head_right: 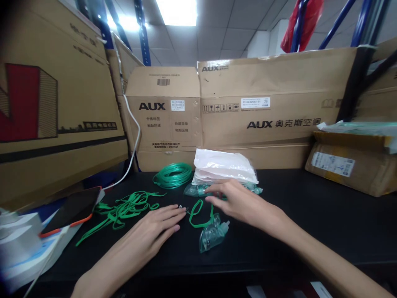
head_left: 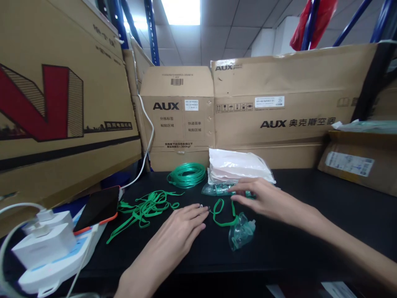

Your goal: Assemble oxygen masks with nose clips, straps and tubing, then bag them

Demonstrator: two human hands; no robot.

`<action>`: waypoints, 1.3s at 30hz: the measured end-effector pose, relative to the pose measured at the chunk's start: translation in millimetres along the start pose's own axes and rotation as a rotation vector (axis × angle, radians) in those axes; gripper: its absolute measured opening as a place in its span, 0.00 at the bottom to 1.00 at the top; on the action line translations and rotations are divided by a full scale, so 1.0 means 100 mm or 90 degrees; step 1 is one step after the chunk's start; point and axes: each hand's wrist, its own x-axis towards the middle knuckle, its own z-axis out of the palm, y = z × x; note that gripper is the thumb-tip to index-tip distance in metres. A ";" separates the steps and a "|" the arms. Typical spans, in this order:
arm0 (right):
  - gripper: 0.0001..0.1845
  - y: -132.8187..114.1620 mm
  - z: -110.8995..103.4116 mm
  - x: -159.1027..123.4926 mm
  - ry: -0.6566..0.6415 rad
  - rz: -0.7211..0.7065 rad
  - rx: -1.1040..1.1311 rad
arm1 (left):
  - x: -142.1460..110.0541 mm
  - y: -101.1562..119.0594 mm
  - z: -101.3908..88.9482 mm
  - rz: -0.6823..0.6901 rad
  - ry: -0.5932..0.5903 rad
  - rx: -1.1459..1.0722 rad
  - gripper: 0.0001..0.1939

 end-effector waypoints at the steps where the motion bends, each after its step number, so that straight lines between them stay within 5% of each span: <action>1: 0.18 -0.05 0.03 0.03 -0.027 -0.018 0.003 | -0.01 -0.01 0.01 -0.004 -0.007 0.001 0.19; 10: 0.15 -0.12 0.18 0.36 -0.167 -0.067 0.018 | -0.01 -0.15 -0.07 -0.122 -0.016 0.092 0.19; 14: 0.18 -0.22 0.20 0.33 -0.187 -0.050 0.005 | 0.02 -0.09 -0.05 -0.101 0.015 0.089 0.19; 18: 0.04 -0.34 0.23 0.25 -0.218 -0.056 0.004 | 0.02 0.01 -0.01 -0.079 0.010 0.049 0.16; 21: 0.10 -0.39 0.21 0.20 -0.242 -0.073 0.021 | 0.00 0.05 0.01 -0.087 -0.009 0.028 0.16; 26: 0.10 -0.40 0.10 0.15 -0.258 -0.122 0.078 | 0.01 0.13 -0.03 -0.084 -0.006 -0.029 0.22; 31: 0.08 -0.36 0.01 0.13 -0.247 -0.161 0.124 | 0.04 0.20 -0.08 -0.048 -0.015 -0.122 0.09; 39: 0.12 -0.37 0.01 0.16 -0.246 -0.147 0.119 | 0.05 0.22 -0.09 -0.057 -0.051 -0.190 0.08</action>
